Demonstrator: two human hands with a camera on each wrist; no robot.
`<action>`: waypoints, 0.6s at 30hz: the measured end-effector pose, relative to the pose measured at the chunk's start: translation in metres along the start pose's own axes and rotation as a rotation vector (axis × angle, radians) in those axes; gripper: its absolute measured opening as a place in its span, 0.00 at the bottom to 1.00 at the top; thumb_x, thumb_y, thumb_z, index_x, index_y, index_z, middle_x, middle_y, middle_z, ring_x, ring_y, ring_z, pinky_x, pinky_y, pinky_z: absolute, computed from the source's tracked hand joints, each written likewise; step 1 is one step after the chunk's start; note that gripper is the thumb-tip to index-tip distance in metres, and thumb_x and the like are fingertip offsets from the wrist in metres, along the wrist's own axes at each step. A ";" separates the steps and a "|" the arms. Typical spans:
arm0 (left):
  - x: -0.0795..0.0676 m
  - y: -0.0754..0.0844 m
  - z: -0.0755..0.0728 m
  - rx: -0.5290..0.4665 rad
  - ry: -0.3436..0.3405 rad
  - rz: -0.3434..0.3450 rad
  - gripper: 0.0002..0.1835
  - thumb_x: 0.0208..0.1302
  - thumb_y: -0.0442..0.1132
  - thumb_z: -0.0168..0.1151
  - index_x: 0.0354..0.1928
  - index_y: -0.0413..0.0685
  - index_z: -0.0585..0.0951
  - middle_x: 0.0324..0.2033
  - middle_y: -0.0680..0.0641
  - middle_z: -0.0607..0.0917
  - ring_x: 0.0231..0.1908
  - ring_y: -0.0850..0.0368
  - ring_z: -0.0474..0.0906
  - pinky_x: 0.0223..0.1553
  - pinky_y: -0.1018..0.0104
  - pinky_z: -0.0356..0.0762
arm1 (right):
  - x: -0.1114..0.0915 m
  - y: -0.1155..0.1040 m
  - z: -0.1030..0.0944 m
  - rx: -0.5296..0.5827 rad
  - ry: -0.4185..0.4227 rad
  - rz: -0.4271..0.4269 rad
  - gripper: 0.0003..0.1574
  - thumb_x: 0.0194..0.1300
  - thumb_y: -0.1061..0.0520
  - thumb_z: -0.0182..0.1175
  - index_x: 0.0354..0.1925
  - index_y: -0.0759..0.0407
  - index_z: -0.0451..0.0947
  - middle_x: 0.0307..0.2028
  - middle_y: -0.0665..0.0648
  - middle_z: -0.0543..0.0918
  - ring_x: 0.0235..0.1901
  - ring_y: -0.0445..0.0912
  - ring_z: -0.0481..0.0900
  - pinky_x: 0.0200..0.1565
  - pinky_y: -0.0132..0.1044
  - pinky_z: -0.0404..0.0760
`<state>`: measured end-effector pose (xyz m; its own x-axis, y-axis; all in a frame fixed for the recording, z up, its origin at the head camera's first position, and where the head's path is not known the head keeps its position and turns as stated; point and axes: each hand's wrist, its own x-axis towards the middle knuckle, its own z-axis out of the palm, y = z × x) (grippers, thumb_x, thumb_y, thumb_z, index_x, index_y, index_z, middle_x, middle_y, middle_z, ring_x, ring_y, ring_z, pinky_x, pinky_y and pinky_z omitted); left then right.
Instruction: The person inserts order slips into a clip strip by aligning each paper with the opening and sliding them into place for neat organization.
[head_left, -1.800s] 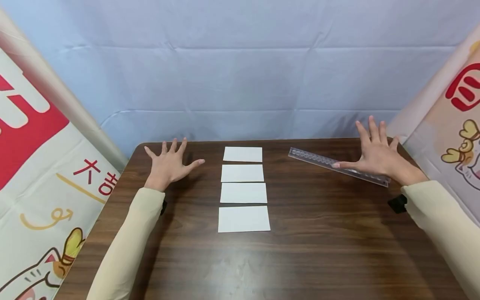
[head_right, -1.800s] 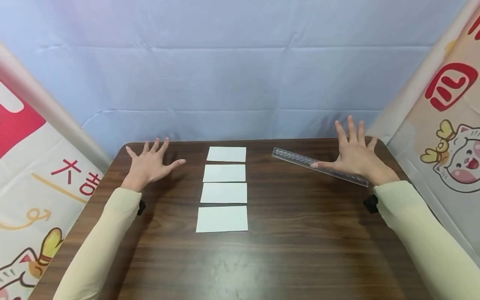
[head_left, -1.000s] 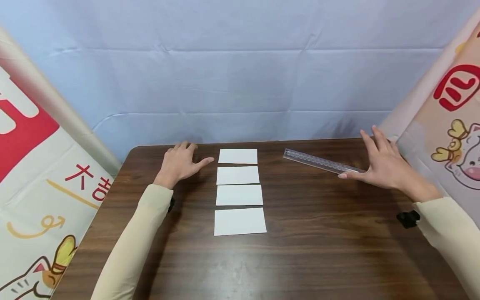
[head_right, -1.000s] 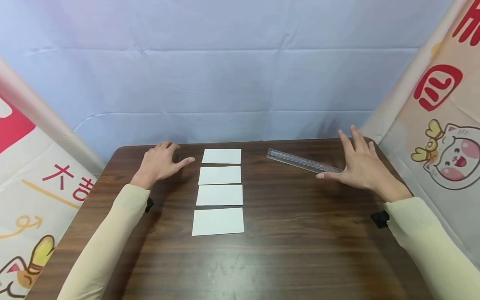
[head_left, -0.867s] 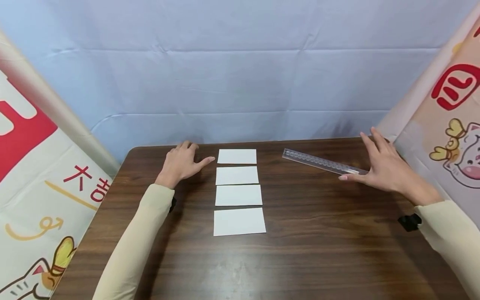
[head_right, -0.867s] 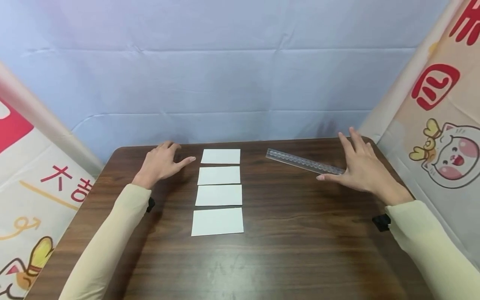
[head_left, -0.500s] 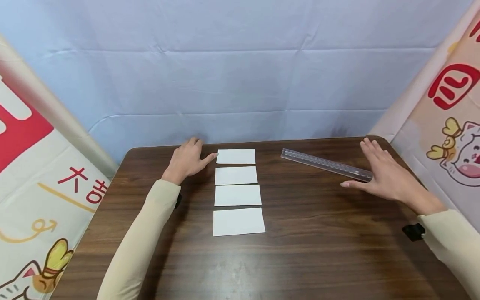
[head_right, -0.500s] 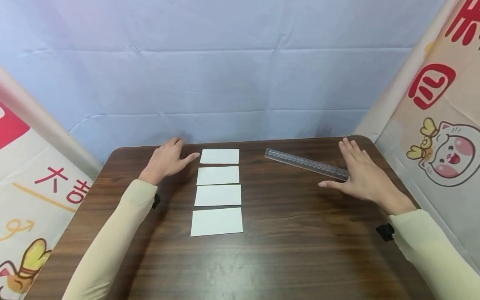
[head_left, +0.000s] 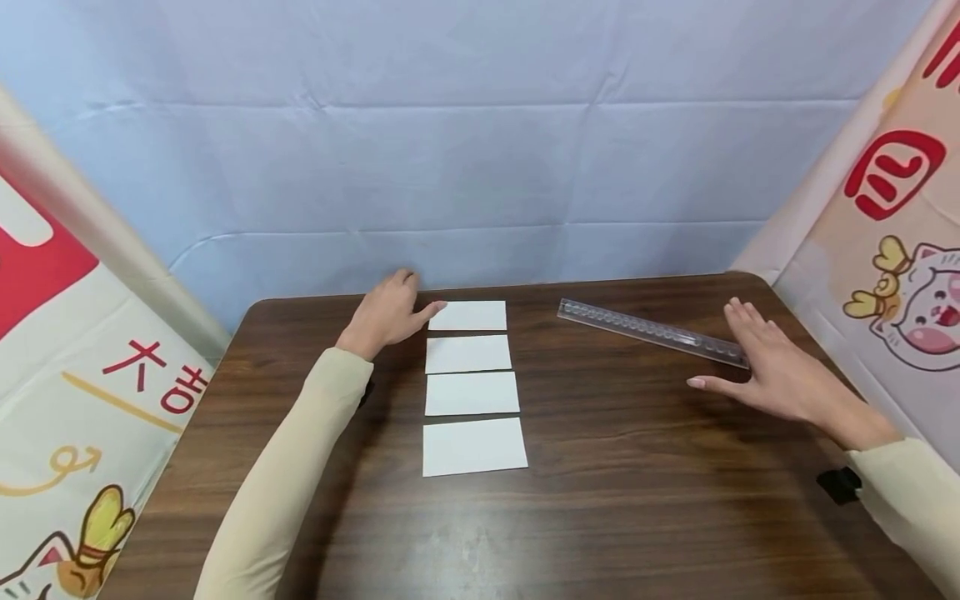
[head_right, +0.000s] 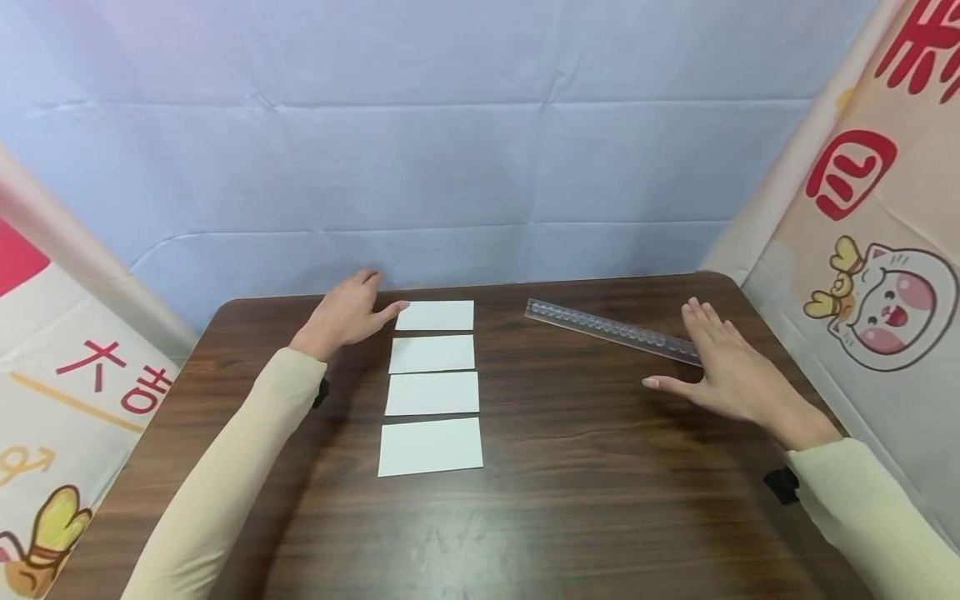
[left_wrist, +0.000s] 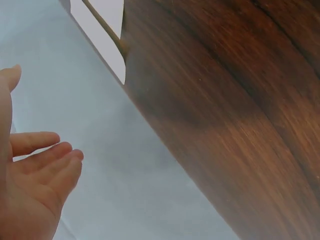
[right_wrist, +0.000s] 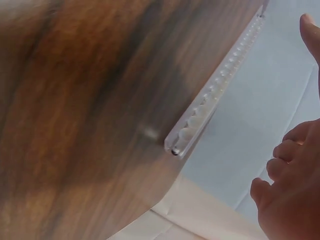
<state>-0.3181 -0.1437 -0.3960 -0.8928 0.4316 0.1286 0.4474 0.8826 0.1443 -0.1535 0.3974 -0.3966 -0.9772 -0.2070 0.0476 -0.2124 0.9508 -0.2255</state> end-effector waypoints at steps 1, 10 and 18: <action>0.001 0.001 0.001 0.001 -0.009 0.002 0.45 0.78 0.67 0.52 0.73 0.30 0.69 0.72 0.32 0.72 0.70 0.35 0.73 0.70 0.42 0.77 | -0.002 0.001 0.000 0.003 -0.006 0.005 0.79 0.65 0.30 0.69 0.84 0.67 0.32 0.84 0.69 0.33 0.85 0.64 0.33 0.86 0.56 0.31; 0.012 0.007 0.008 0.010 -0.039 0.026 0.43 0.79 0.66 0.52 0.73 0.30 0.70 0.71 0.32 0.73 0.64 0.34 0.79 0.65 0.42 0.82 | -0.010 0.014 0.008 0.116 -0.048 -0.006 0.49 0.87 0.42 0.43 0.84 0.66 0.31 0.83 0.71 0.33 0.84 0.64 0.28 0.85 0.51 0.24; 0.017 0.009 0.013 0.021 -0.025 0.017 0.44 0.78 0.68 0.50 0.72 0.32 0.72 0.70 0.33 0.75 0.61 0.36 0.81 0.61 0.43 0.85 | -0.012 0.024 0.018 0.143 -0.047 -0.020 0.42 0.89 0.48 0.36 0.82 0.73 0.37 0.81 0.79 0.41 0.84 0.68 0.34 0.85 0.56 0.29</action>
<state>-0.3302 -0.1255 -0.4051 -0.8864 0.4506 0.1058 0.4613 0.8789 0.1215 -0.1472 0.4186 -0.4204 -0.9708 -0.2396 0.0091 -0.2266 0.9044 -0.3616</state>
